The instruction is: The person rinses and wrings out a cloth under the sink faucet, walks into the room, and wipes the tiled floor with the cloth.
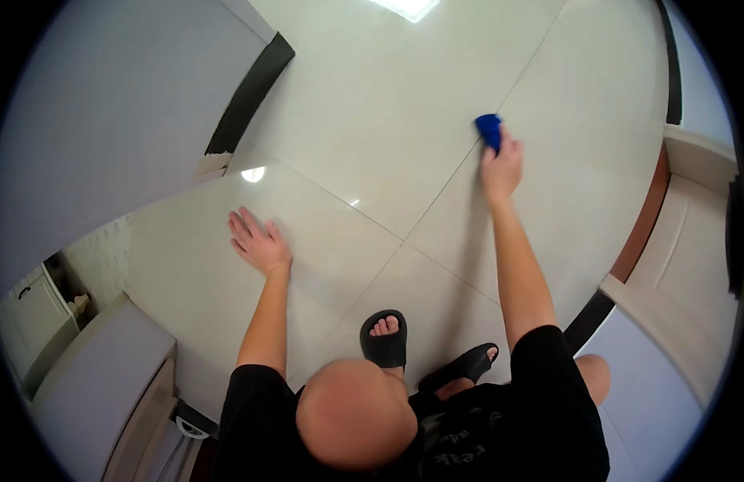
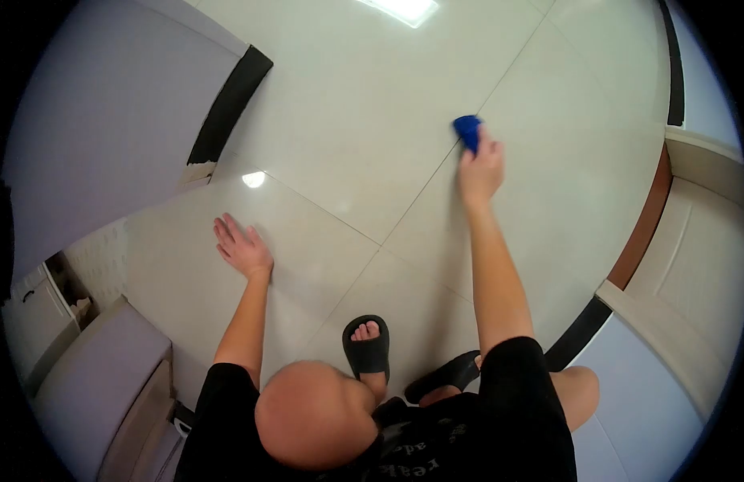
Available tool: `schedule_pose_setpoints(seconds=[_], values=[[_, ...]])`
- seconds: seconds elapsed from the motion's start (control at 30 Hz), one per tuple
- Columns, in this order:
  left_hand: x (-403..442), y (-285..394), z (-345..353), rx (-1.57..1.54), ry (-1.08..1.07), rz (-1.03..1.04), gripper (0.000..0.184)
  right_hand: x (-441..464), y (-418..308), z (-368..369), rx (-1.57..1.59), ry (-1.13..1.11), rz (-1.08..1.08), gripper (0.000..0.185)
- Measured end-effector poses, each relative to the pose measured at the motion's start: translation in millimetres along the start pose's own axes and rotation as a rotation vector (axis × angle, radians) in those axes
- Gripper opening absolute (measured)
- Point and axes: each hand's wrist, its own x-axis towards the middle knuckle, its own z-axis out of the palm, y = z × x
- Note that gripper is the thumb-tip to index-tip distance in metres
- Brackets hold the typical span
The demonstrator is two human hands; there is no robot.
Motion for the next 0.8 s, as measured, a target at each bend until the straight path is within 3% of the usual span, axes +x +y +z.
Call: schedule_pose_setpoints(seconds=[0.07,0.13,0.23,0.33,0.47,0.5,0.63,0.8], values=[[-1.0,2.0,-0.9,-0.021,0.012,0.006,0.069,18.6,2.6,8.3,0.005,0.066,0.257,0.053],[0.0,1.3,2.4,-0.008,-0.008,-0.001,0.072,-11.6,-15.6,24.5,0.003,0.122,0.096,0.055],[0.4,-1.9,5.9,0.006,-0.01,0.004,0.072,-99.8,-66.5,9.8,0.151,-0.05,-0.297,0.059],[0.3,-4.4,8.9,0.001,0.011,0.016,0.071,-194.3,-82.6,-23.4,0.273,-0.345,-0.581,0.051],[0.3,-3.6,7.9,0.006,0.019,0.018,0.07,-244.8,-76.5,-56.8,0.472,-0.612,-0.723,0.054],[0.9,-4.2,8.9,0.018,0.024,0.021,0.069,-241.8,-68.4,-62.3,0.489,-0.705,-0.748,0.055],[-0.2,-12.2,14.1,0.064,0.032,0.032,0.067,-171.6,-28.2,-77.9,0.556,-0.668,-0.62,0.06],[2.7,-14.3,20.2,0.107,0.072,0.073,0.064,-33.3,102.4,-123.9,0.423,-0.678,-0.364,0.055]])
